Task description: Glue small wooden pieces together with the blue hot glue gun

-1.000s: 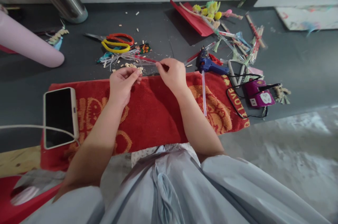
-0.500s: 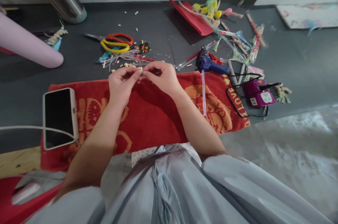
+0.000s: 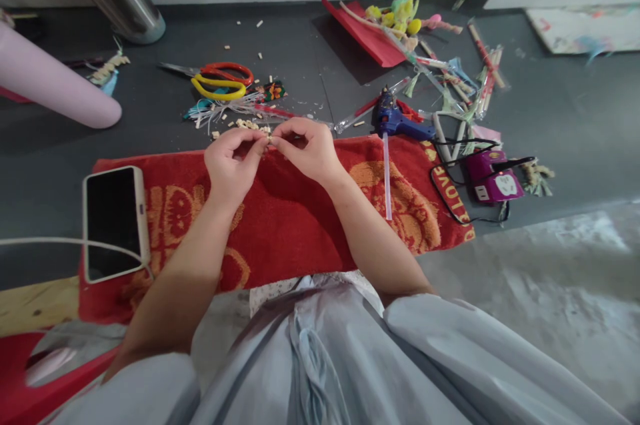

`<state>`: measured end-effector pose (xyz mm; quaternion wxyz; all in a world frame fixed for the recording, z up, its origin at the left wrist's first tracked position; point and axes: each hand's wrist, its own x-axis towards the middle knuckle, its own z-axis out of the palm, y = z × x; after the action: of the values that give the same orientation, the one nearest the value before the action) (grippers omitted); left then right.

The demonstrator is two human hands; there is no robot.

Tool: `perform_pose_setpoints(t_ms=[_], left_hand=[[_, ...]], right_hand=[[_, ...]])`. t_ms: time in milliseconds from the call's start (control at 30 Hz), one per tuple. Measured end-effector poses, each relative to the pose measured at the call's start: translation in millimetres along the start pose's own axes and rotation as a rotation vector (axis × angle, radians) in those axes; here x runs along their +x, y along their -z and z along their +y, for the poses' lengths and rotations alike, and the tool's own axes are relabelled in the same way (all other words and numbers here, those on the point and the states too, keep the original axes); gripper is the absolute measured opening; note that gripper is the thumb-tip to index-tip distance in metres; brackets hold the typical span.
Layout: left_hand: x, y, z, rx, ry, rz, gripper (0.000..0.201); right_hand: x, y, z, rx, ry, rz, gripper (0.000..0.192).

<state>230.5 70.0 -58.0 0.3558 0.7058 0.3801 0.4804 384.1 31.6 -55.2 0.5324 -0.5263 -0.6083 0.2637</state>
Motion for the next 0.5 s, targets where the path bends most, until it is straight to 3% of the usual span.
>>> perform_pose_setpoints(t_ms=[333,500], left_hand=[[-0.1,2.5,2.9,0.080,-0.081,-0.001,0.017],[2.1,3.5,8.2,0.076,-0.096,0.051,0.013]], right_hand=[[-1.2,-0.7,-2.1,0.012,0.015,0.003,0.018],[-0.3,-7.5,-5.3,0.131,-0.060,0.035,0.022]])
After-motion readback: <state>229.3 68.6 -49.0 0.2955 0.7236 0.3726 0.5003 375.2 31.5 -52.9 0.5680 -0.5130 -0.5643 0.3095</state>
